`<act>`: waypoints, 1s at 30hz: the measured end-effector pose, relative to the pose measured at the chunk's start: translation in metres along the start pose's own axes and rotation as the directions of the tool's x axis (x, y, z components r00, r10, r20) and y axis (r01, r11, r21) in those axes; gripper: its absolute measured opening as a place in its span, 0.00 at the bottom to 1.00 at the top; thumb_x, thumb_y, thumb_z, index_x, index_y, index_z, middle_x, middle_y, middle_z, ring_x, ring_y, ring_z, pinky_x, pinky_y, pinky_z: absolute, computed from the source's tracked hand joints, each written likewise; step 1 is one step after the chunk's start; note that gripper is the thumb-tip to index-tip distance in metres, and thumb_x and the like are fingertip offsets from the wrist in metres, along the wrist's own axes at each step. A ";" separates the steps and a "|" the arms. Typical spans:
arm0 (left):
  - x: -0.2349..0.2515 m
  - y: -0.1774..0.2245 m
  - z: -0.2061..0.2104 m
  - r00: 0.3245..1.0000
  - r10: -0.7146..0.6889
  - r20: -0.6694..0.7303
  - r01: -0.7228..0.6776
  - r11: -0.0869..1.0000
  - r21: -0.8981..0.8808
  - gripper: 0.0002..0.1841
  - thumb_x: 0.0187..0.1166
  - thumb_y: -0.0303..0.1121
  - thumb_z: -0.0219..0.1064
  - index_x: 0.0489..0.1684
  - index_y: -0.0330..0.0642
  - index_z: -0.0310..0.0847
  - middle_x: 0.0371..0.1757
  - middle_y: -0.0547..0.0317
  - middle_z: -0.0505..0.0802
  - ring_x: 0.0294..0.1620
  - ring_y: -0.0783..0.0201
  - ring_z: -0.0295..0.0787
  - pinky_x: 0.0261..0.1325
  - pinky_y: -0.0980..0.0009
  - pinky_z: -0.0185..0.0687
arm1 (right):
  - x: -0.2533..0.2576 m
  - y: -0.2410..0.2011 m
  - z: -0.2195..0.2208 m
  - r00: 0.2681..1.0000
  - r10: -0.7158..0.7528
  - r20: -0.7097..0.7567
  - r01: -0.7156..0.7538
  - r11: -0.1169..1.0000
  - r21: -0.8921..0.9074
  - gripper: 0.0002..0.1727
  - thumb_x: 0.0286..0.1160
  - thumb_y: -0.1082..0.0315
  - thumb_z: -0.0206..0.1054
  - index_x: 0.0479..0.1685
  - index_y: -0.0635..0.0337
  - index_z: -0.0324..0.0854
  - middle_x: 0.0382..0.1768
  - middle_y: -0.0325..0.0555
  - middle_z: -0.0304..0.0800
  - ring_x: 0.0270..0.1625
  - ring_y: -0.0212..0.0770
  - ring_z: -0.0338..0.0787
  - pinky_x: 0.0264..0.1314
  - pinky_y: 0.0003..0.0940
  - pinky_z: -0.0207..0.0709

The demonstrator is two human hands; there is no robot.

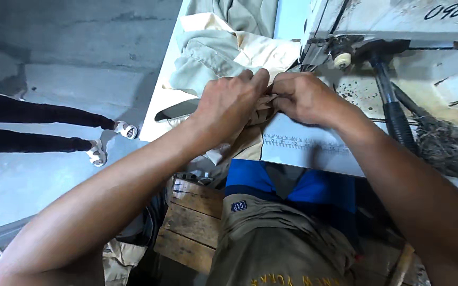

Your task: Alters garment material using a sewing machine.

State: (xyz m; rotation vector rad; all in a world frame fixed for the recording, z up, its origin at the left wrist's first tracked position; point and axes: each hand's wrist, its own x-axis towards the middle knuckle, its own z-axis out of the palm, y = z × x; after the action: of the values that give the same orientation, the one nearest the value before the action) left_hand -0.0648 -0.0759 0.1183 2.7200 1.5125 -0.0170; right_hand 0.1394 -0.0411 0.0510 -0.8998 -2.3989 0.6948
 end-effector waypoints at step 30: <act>0.039 -0.017 -0.080 0.941 -0.072 0.332 0.056 0.997 0.059 0.17 0.74 0.52 0.77 0.24 0.50 0.87 0.23 0.55 0.87 0.30 0.49 0.85 0.32 0.39 0.73 | -0.001 -0.012 -0.015 0.988 0.138 -0.069 -0.122 0.973 0.195 0.09 0.78 0.67 0.69 0.50 0.58 0.90 0.44 0.46 0.93 0.50 0.40 0.91 0.58 0.46 0.82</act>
State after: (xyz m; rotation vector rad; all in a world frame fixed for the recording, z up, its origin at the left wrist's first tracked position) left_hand -0.0587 -0.0316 0.1967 2.5323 1.5127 -0.4967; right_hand 0.1433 -0.0450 0.0693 -0.9908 -2.1727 0.9023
